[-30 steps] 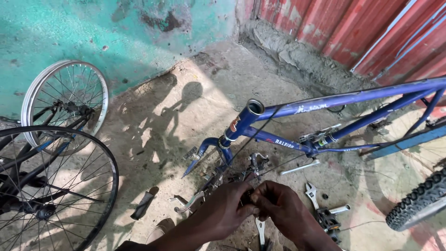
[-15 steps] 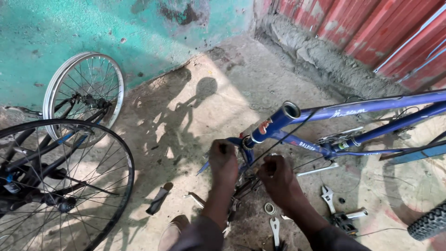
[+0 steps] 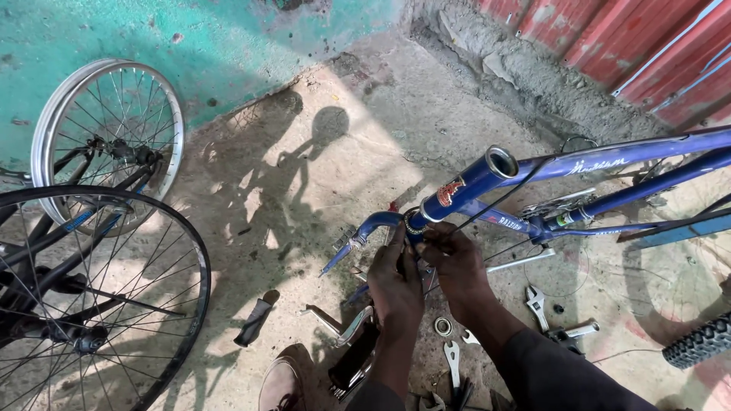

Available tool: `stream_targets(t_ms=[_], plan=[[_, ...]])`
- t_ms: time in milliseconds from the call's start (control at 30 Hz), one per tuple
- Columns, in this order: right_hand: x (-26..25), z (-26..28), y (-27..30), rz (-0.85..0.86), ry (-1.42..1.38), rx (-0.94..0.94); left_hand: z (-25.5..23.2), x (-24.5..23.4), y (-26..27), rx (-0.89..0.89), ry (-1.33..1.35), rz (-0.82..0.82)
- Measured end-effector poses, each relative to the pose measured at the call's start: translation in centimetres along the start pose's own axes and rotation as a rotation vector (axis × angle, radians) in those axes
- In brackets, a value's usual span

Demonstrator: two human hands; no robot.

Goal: The person cleans a bicycle headset bearing cup using a dark cloth and then wipes the inside of the bicycle frame's head tube. The person handles the bearing cup and the bicycle frame while various tools and parts are scattered on the ground.

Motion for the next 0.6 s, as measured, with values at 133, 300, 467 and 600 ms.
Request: stream_targets(t_ms=[133,300,467,600], plan=[[-0.2,0.0,0.0,0.018,0.013,0.007,-0.2,0.0,0.7,0.039,0.014,-0.055],[-0.9,-0.1,-0.1,-0.024,-0.155,-0.039,-0.2,1.2,1.6,0.050,0.038,-0.016],[-0.8,-0.1,-0.3,0.007,-0.180,-0.035,-0.7,0.9,1.2,0.049,0.111,-0.044],[-0.2,1.2,0.3,0.022,-0.135,0.022,-1.2,0.6,0.8,-0.067,0.188,-0.054]])
Point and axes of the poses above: each hand's wrist, its own y-axis away from the middle knuckle, its own x-axis out of the palm, z = x × y, the point moved 4 cm from there along -y, towards the middle knuckle, and after that the axes turned 6 degrees about -x, right-handed, at the moved point
